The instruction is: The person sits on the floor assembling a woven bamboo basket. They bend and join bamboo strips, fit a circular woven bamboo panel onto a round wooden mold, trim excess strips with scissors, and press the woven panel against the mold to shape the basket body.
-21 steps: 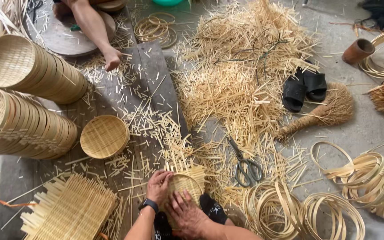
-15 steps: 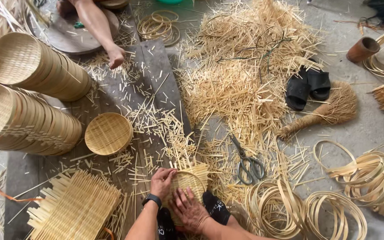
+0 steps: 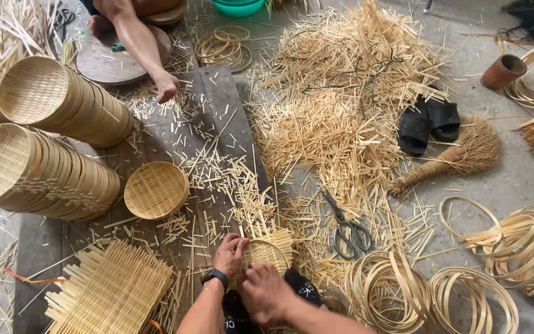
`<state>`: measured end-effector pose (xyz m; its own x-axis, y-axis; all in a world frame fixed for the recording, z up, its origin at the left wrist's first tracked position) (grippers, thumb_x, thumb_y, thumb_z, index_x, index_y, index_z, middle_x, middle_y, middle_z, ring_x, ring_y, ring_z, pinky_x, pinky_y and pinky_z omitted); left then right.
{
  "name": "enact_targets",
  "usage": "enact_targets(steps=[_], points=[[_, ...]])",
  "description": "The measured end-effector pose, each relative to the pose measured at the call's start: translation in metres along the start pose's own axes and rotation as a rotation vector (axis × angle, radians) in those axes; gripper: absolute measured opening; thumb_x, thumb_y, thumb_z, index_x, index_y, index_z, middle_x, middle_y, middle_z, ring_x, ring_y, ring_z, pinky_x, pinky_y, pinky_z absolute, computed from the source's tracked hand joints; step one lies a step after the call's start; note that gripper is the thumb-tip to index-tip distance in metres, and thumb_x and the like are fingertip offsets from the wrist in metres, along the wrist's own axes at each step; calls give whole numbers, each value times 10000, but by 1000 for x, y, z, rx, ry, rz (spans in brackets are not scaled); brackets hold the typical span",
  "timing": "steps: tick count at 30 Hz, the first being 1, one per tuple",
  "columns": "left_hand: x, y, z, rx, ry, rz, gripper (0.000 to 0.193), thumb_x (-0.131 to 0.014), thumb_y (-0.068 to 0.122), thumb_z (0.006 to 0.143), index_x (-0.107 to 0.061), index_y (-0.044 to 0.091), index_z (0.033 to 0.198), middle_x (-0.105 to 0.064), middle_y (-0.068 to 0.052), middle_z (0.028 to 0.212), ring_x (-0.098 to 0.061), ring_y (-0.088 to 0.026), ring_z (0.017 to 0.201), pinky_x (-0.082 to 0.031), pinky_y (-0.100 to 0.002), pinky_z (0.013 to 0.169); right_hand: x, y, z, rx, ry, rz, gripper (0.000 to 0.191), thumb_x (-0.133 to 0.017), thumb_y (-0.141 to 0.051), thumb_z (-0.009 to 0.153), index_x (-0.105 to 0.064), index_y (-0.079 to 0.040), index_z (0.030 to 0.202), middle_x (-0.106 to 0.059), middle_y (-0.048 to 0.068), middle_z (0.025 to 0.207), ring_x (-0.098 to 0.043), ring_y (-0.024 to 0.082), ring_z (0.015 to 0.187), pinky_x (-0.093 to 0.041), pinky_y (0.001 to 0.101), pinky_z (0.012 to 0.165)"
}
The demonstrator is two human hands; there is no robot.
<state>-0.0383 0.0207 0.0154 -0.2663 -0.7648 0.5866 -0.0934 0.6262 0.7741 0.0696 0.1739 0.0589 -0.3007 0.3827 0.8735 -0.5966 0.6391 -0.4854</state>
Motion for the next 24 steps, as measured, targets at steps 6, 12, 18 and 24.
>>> enact_targets(steps=[6,12,18,24], points=[[-6,-12,16,153,2,-166,350,-693,371,952,-803,39,963,-663,-90,712,-571,-149,665,-491,-349,615,13,93,53,-693,97,257,452,-443,-492,1017,-582,-62,1040,-560,125,961,-537,265,890,-467,425,827],[-7,-14,25,216,41,-213,401,-718,413,901,-814,24,890,-667,-79,623,-553,-148,593,-475,-358,572,-3,111,68,-849,-93,453,603,-234,-535,1043,-622,-110,864,-633,113,814,-595,287,767,-503,485,798],[-8,-8,7,172,-10,36,474,-745,521,847,-752,109,1082,-767,-106,948,-717,-214,835,-571,-385,743,-3,119,69,-862,-115,483,569,-252,-531,1056,-622,-111,954,-638,116,870,-616,302,825,-490,498,828],[0,-4,-1,200,-212,191,604,-858,539,729,-691,53,1046,-778,-128,985,-745,-230,879,-602,-361,781,22,103,38,-686,137,321,347,-388,-391,1066,-536,-85,1140,-572,143,1073,-571,284,1016,-477,460,933]])
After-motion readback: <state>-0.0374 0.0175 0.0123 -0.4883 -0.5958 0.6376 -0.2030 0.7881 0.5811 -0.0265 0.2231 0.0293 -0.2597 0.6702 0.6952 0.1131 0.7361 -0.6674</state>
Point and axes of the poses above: each hand's wrist, its own z-axis towards the middle knuckle, its own x-axis out of the back of the hand, y = z × x, the point moved 2 cm from there along z, towards the middle knuckle
